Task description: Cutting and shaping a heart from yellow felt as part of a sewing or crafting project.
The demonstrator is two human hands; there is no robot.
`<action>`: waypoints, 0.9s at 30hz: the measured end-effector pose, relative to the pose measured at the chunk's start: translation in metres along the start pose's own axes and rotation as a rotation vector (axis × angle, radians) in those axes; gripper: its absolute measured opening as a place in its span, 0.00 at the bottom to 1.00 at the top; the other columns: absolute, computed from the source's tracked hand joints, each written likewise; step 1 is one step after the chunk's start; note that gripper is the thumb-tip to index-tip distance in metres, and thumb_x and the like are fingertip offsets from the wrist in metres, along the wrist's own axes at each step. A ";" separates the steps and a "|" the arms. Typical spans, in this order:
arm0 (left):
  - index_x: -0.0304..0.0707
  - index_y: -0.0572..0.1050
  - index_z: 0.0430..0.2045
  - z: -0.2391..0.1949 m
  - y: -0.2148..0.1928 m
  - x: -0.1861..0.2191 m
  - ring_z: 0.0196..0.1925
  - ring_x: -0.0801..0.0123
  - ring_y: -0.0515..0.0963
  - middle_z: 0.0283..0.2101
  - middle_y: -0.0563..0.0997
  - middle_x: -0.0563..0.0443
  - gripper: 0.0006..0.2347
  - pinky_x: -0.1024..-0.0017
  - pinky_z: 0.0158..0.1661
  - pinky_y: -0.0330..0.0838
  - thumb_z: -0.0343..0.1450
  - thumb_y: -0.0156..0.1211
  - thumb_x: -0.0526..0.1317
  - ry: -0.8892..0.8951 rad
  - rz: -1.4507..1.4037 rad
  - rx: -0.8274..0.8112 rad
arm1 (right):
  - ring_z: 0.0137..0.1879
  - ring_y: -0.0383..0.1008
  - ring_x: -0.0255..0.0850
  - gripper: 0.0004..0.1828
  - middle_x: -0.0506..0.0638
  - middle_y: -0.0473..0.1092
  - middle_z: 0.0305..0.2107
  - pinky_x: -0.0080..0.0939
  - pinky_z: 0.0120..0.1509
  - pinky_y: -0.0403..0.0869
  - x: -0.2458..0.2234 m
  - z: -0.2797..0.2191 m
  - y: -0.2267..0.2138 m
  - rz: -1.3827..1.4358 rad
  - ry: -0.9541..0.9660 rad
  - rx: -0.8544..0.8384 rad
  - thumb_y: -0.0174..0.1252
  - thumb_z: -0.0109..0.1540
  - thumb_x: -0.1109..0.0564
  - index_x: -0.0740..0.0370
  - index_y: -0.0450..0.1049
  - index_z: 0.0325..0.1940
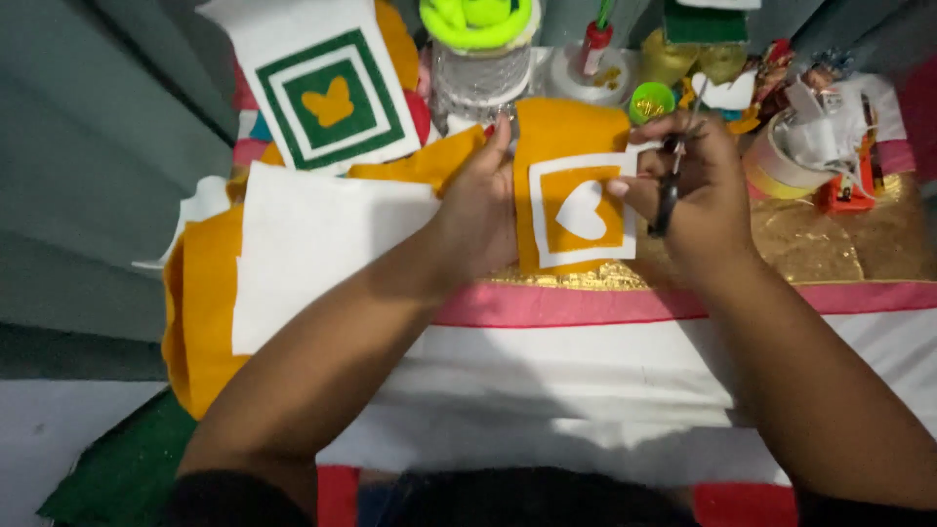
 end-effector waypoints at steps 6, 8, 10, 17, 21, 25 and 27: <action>0.30 0.68 0.63 0.022 -0.025 -0.006 0.62 0.44 0.76 0.61 0.75 0.31 0.28 0.43 0.65 0.65 0.76 0.49 0.56 -0.036 0.023 0.011 | 0.39 0.72 0.35 0.26 0.56 0.67 0.45 0.28 0.39 0.73 0.012 0.003 -0.003 0.022 -0.040 0.054 0.69 0.57 0.71 0.64 0.66 0.54; 0.28 0.70 0.61 0.027 -0.025 -0.001 0.60 0.42 0.77 0.60 0.75 0.30 0.27 0.43 0.63 0.68 0.77 0.51 0.55 -0.025 0.055 -0.068 | 0.41 0.72 0.32 0.24 0.52 0.65 0.46 0.24 0.39 0.73 0.002 0.007 0.000 0.061 -0.034 0.045 0.66 0.60 0.72 0.64 0.65 0.56; 0.29 0.70 0.60 0.029 -0.029 0.000 0.60 0.42 0.78 0.60 0.76 0.31 0.27 0.43 0.63 0.67 0.76 0.52 0.56 -0.041 0.068 -0.066 | 0.40 0.73 0.33 0.26 0.54 0.65 0.46 0.26 0.38 0.74 0.018 0.007 -0.006 0.108 -0.025 0.052 0.66 0.59 0.73 0.64 0.64 0.57; 0.30 0.71 0.58 0.020 -0.025 0.004 0.59 0.47 0.79 0.57 0.78 0.36 0.24 0.46 0.64 0.66 0.76 0.55 0.53 0.004 0.051 -0.085 | 0.39 0.72 0.33 0.25 0.53 0.63 0.46 0.28 0.37 0.74 0.020 0.002 -0.003 0.121 -0.007 0.031 0.67 0.59 0.73 0.66 0.64 0.55; 0.30 0.71 0.58 0.020 -0.024 0.000 0.59 0.47 0.79 0.57 0.78 0.36 0.24 0.46 0.64 0.66 0.77 0.54 0.53 0.010 0.020 -0.083 | 0.39 0.73 0.36 0.25 0.54 0.62 0.45 0.28 0.36 0.74 0.012 0.001 0.000 0.106 -0.026 0.046 0.67 0.59 0.73 0.67 0.65 0.55; 0.32 0.73 0.56 0.025 -0.028 0.005 0.59 0.50 0.79 0.56 0.79 0.37 0.23 0.47 0.64 0.67 0.77 0.54 0.55 0.006 0.070 -0.171 | 0.43 0.73 0.36 0.23 0.54 0.62 0.46 0.27 0.39 0.74 0.003 -0.001 0.004 -0.008 -0.082 0.056 0.69 0.61 0.72 0.68 0.65 0.55; 0.32 0.73 0.55 0.025 -0.027 0.006 0.59 0.50 0.79 0.56 0.79 0.37 0.23 0.47 0.64 0.67 0.77 0.54 0.55 0.011 0.092 -0.183 | 0.45 0.72 0.36 0.23 0.54 0.62 0.46 0.27 0.41 0.73 -0.001 -0.001 0.006 -0.041 -0.098 0.059 0.69 0.61 0.71 0.68 0.65 0.55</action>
Point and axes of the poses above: each hand's wrist, its own z-axis towards the middle knuckle, its own y-axis out of the palm, x = y × z, the point moved 6 cm from there along z, towards the middle knuckle
